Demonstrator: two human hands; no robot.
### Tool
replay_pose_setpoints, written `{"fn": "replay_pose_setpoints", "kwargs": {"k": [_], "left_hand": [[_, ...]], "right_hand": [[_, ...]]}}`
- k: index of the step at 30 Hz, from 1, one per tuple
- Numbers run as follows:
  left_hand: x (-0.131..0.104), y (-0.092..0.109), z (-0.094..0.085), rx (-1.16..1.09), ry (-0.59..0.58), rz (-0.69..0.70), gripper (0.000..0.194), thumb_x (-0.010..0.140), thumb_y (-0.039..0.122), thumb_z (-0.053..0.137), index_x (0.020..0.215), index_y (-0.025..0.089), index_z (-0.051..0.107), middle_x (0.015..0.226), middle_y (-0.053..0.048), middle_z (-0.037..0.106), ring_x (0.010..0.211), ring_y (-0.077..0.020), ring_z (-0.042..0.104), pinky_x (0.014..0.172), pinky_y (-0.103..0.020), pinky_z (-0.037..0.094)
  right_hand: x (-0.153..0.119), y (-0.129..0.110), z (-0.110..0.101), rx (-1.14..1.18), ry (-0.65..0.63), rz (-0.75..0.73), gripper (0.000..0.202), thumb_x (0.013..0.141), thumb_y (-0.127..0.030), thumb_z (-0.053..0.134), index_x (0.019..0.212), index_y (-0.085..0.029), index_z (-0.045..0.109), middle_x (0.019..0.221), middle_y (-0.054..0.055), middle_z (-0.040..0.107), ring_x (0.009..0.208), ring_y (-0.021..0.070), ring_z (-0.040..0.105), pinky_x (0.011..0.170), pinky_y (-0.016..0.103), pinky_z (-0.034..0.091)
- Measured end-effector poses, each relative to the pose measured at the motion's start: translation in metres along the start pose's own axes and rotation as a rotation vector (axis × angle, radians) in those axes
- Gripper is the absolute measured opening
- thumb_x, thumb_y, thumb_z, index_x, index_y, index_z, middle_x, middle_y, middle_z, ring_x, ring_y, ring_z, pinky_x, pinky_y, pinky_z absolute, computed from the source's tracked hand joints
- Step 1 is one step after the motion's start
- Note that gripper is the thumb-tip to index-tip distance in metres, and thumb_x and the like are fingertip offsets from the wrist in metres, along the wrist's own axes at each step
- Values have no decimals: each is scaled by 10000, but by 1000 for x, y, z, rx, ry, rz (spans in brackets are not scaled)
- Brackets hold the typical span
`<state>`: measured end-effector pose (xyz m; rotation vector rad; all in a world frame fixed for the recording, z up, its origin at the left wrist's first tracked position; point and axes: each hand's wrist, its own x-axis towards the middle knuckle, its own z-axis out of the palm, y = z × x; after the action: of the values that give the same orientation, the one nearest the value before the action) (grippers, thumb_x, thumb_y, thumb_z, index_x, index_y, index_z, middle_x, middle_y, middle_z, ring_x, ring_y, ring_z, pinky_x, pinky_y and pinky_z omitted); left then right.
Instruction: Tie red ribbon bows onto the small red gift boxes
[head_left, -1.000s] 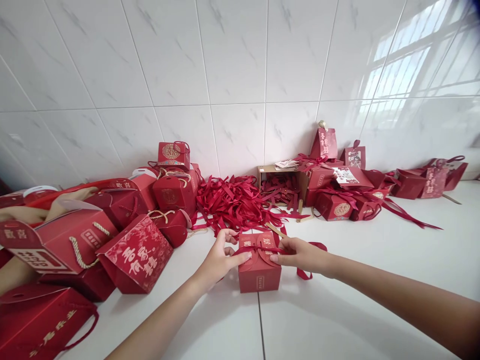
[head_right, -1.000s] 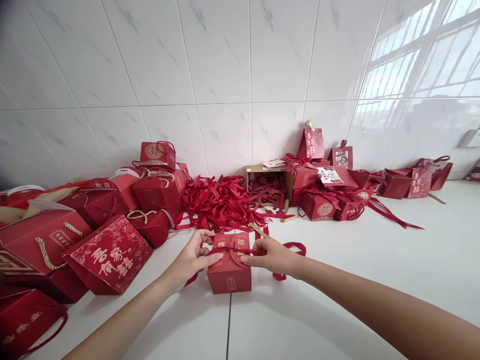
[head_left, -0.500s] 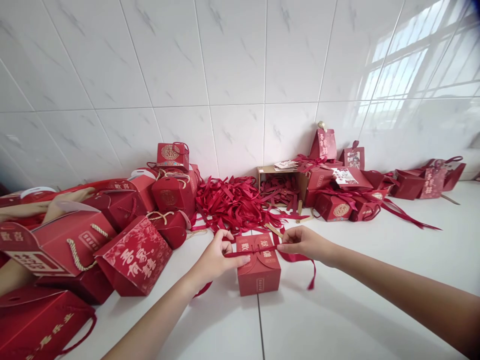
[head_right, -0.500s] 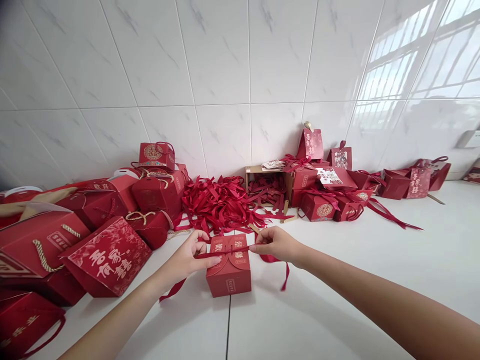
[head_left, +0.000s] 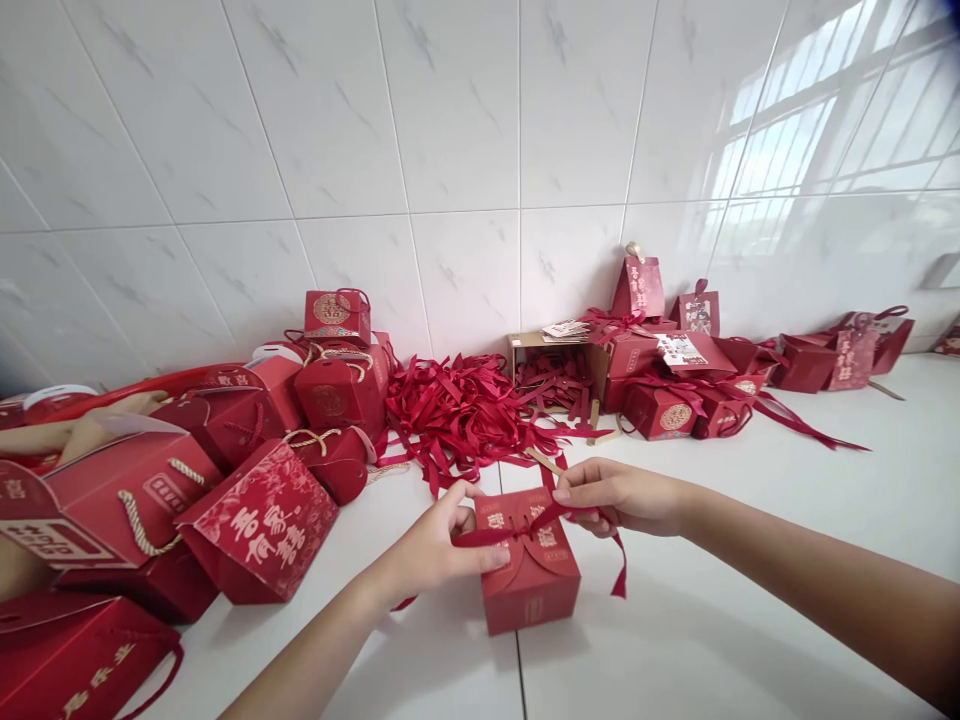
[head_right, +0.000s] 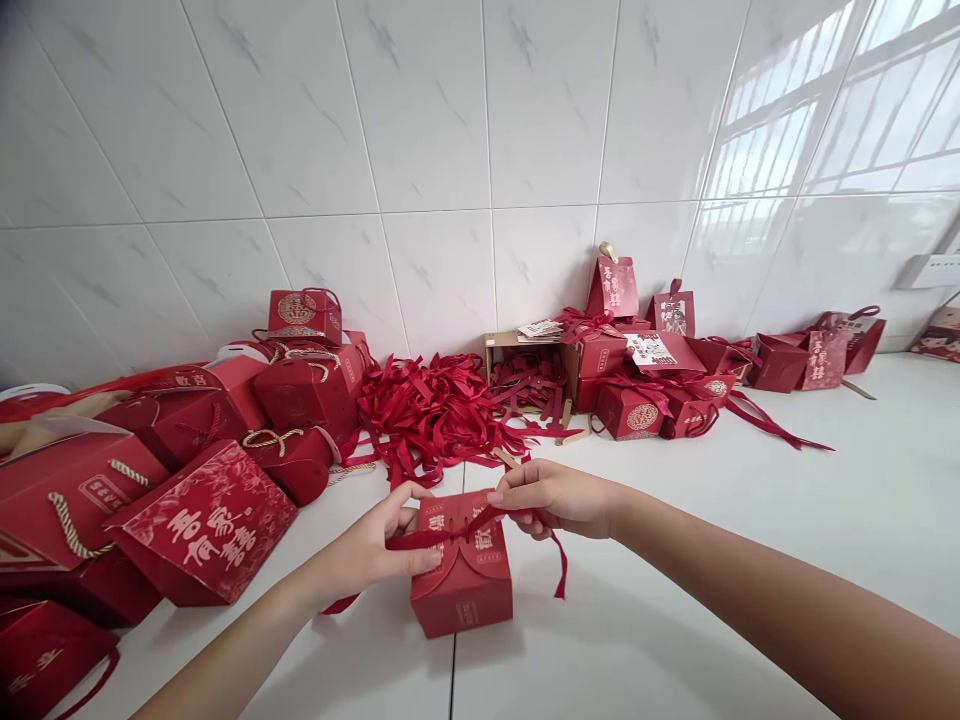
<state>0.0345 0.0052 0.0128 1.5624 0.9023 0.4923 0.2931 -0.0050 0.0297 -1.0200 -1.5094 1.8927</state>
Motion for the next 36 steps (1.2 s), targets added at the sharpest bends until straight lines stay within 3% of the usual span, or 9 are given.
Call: {"fn": "replay_pose_setpoints", "kwargs": {"k": [3, 10, 14, 17, 21, 25, 28, 31, 36], "left_hand": [[-5, 7, 1, 121, -59, 2, 488, 692, 431, 741, 1039, 217, 474, 995, -61, 659, 970, -249, 612, 824, -368, 472], [-21, 36, 20, 520, 300, 30, 578, 637, 496, 740, 1151, 309, 553, 1333, -79, 506, 1293, -389, 344, 1010, -493, 314], [-13, 39, 41, 545, 356, 207, 560, 664, 479, 721, 1149, 283, 520, 1247, -106, 548, 1209, -378, 422, 963, -484, 346], [-1, 33, 47, 673, 462, 405, 485, 743, 309, 641, 1184, 262, 445, 1204, -101, 566, 1110, -321, 498, 959, -480, 326], [10, 26, 43, 906, 721, 670, 529, 708, 79, 515, 1201, 229, 396, 1171, -93, 572, 1087, -282, 527, 975, -487, 259], [10, 24, 38, 1009, 879, 797, 484, 732, 96, 513, 1194, 195, 408, 1121, -104, 589, 1037, -273, 561, 948, -463, 264], [8, 23, 39, 1042, 904, 806, 446, 764, 149, 536, 1191, 188, 415, 1105, -110, 597, 1024, -281, 564, 920, -455, 272], [4, 25, 42, 1019, 866, 762, 452, 773, 174, 539, 1203, 191, 401, 1102, -112, 591, 1030, -287, 554, 902, -454, 286], [-5, 28, 31, 730, 615, 547, 436, 763, 227, 556, 1172, 231, 406, 1126, -100, 554, 1049, -263, 530, 907, -424, 355]], "right_hand": [[-2, -2, 3, 69, -25, -50, 238, 749, -342, 733, 745, -138, 611, 580, -37, 531, 513, 65, 470, 525, 222, 347], [-11, -13, 12, 99, -123, -136, 145, 793, -242, 686, 842, -107, 701, 669, 11, 643, 588, 88, 589, 590, 228, 461], [-14, -18, 17, 93, -198, -176, 138, 797, -190, 664, 892, -99, 704, 745, 36, 685, 630, 118, 639, 702, 289, 499], [-14, -18, 17, 94, -205, -188, 143, 805, -202, 664, 914, -110, 674, 763, 37, 695, 635, 128, 653, 703, 295, 497], [-12, -13, 15, 7, -130, -159, 168, 809, -280, 680, 877, -142, 614, 674, 12, 682, 578, 122, 635, 667, 285, 492], [-8, -6, 20, -260, 35, -172, 214, 818, -352, 663, 896, -158, 617, 625, -10, 637, 606, 111, 603, 665, 258, 480], [-5, -1, 31, -373, 82, -241, 257, 837, -384, 623, 972, -167, 644, 650, -7, 621, 618, 114, 587, 639, 250, 473], [-1, 3, 43, -410, 126, -327, 265, 853, -411, 588, 847, -156, 658, 645, 7, 624, 604, 114, 572, 622, 251, 464], [7, 14, 50, -258, 252, -325, 316, 797, -465, 638, 793, -150, 654, 725, 24, 632, 636, 119, 561, 620, 260, 462]]}}
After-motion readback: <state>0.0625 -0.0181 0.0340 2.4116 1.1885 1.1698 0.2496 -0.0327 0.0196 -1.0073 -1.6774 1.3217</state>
